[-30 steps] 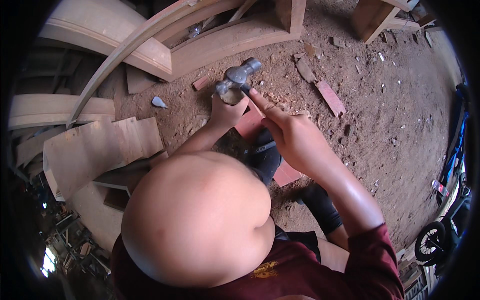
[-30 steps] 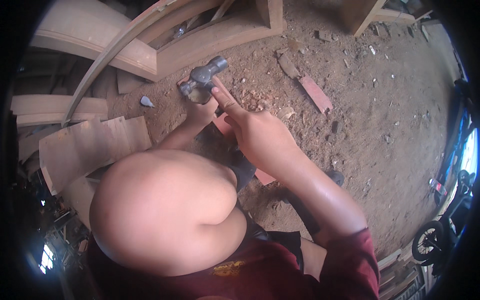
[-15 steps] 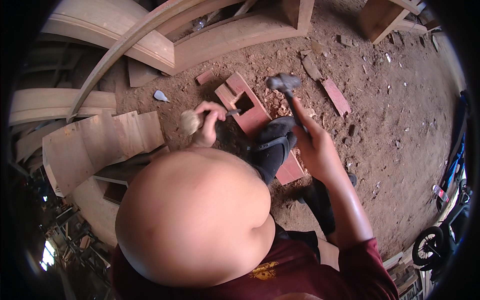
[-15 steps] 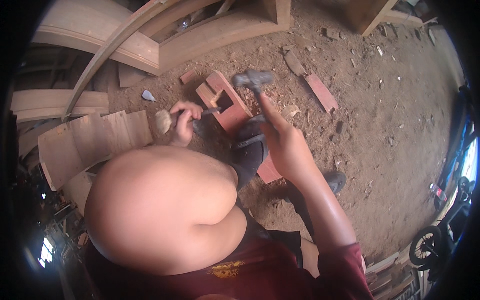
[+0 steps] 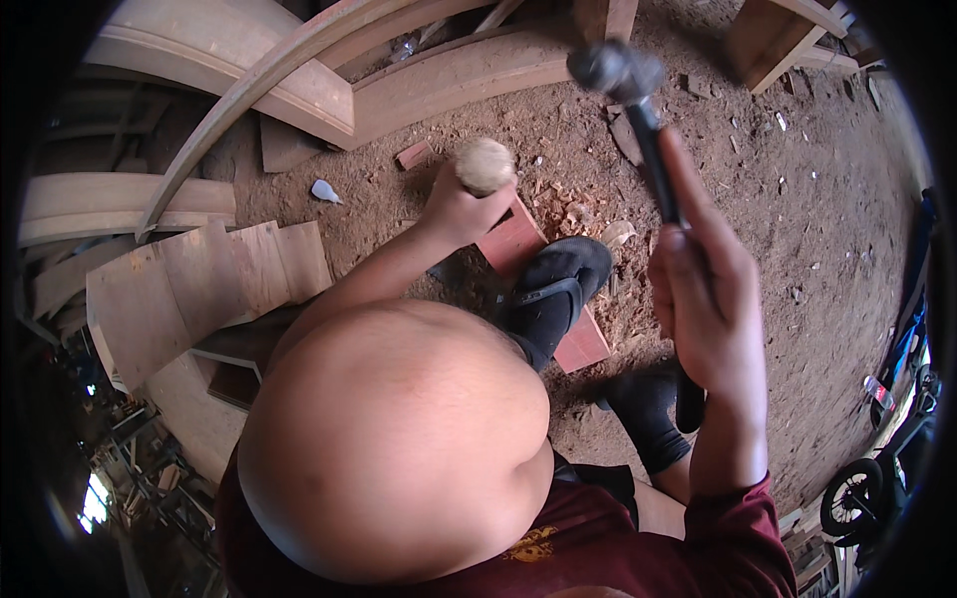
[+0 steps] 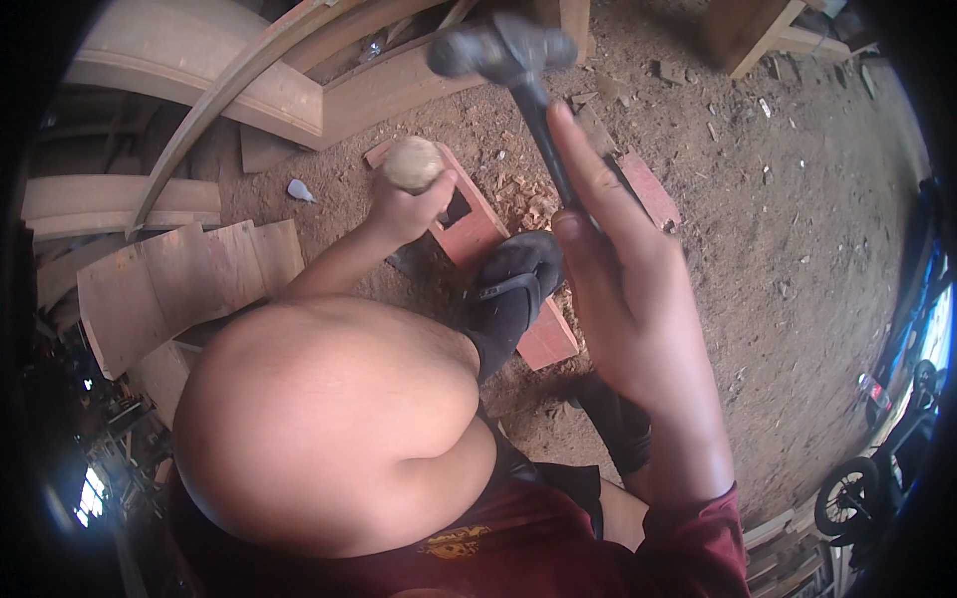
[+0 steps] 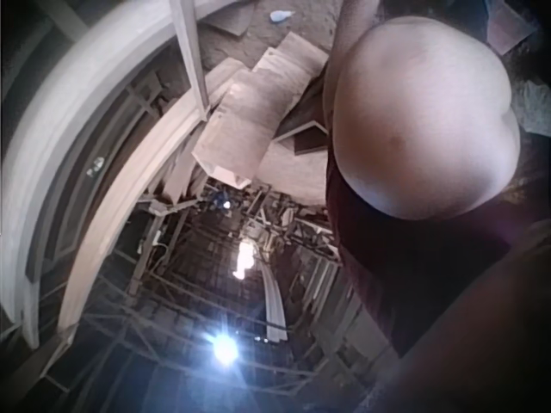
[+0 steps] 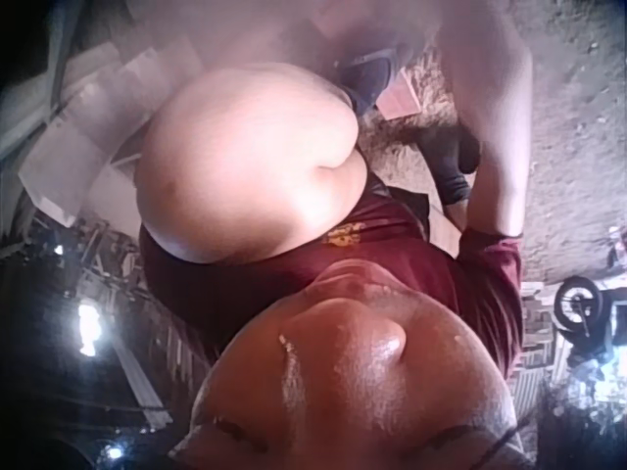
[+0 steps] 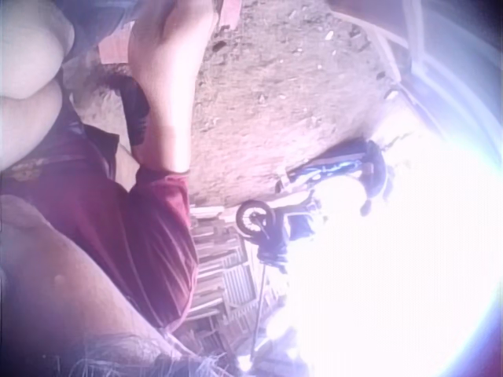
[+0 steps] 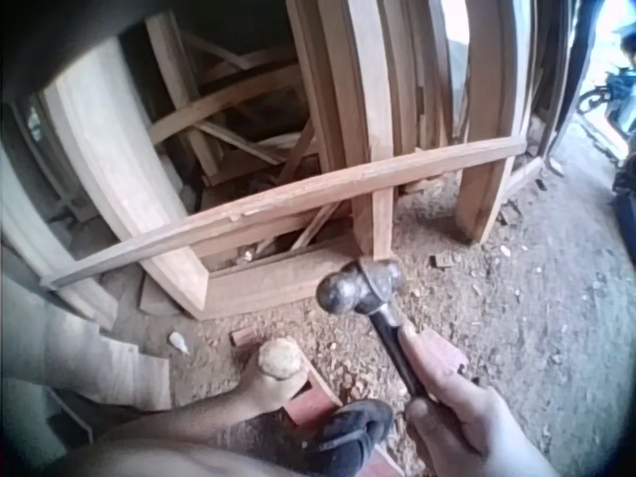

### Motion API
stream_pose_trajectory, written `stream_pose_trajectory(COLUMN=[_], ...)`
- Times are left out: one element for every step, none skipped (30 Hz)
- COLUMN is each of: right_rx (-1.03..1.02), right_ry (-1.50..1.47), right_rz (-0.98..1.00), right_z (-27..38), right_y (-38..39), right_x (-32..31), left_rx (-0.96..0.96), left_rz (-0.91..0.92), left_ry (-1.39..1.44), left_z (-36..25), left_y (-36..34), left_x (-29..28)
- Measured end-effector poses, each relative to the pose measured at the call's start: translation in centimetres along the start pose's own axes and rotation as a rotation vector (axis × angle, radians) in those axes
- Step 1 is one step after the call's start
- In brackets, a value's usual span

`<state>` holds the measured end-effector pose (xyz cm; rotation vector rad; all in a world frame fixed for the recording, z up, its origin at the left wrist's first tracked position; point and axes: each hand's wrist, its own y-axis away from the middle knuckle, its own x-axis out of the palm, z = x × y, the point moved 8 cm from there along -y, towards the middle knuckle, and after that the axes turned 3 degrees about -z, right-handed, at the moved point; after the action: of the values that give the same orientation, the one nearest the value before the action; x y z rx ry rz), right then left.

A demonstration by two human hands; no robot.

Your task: The person sits on the ground and uses a hammer to strike a chisel, carving a rectangular recess into a small wooden block. The person repeatedly chips away wood and clears the resulting shavings from the cut.

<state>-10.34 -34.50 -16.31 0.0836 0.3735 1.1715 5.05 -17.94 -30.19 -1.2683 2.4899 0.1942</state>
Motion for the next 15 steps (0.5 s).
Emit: stream_pose_trajectory(right_rx=[-0.067,-0.167,-0.22,-0.277,-0.334,-0.27,-0.208,-0.153,-0.098,-0.147,-0.189,-0.242,-0.297,-0.332,-0.273], right_ry=[-0.018,-0.028,0.081,0.186,0.277,0.374,0.385,0.389,0.393,0.347,0.295,0.24,0.2,0.205,0.265], right_rz=[-0.023,-0.061,-0.034,-0.005,0.024,0.178,0.175,0.182,0.188,0.101,0.024,-0.043,-0.055,-0.048,0.038], right_z=[1.0,1.9,1.2,0.4,-0.6,-2.6,-3.9,-5.0,-5.8,-5.2,-4.4,-3.4,-3.1,-3.0,-3.5], right_y=[0.0,0.3,0.5,0.7,0.9,0.6,0.4,0.0,-0.2,-0.1,0.5,1.3,2.1,2.9,2.9], right_x=[0.2,0.6,1.2,1.8,2.6,4.0,3.9,4.2,4.3,3.5,2.9,2.4,2.6,3.1,4.4], left_rx=[0.072,0.064,0.071,0.077,0.061,0.047,0.033,0.039,0.045,0.024,-0.001,-0.03,-0.087,0.029,0.135], left_rz=[-0.02,-0.002,0.035,0.07,0.101,0.125,0.15,0.128,0.107,0.099,0.09,0.09,0.143,0.102,0.054], left_ry=[-0.07,-0.093,-0.088,-0.085,-0.121,-0.159,-0.197,-0.201,-0.204,-0.19,-0.179,-0.163,-0.214,-0.222,-0.237], left_z=[-0.1,0.3,0.4,0.3,0.4,0.3,0.2,0.5,0.9,1.4,1.5,1.5,1.8,0.4,-0.8], left_y=[0.0,0.3,-0.1,-0.3,-0.5,-0.7,-0.9,-0.7,-0.3,0.0,0.4,0.9,1.3,1.2,1.5], left_x=[0.2,0.1,1.1,1.8,2.3,2.6,2.8,2.4,2.2,1.9,1.6,1.4,1.3,1.3,1.1])
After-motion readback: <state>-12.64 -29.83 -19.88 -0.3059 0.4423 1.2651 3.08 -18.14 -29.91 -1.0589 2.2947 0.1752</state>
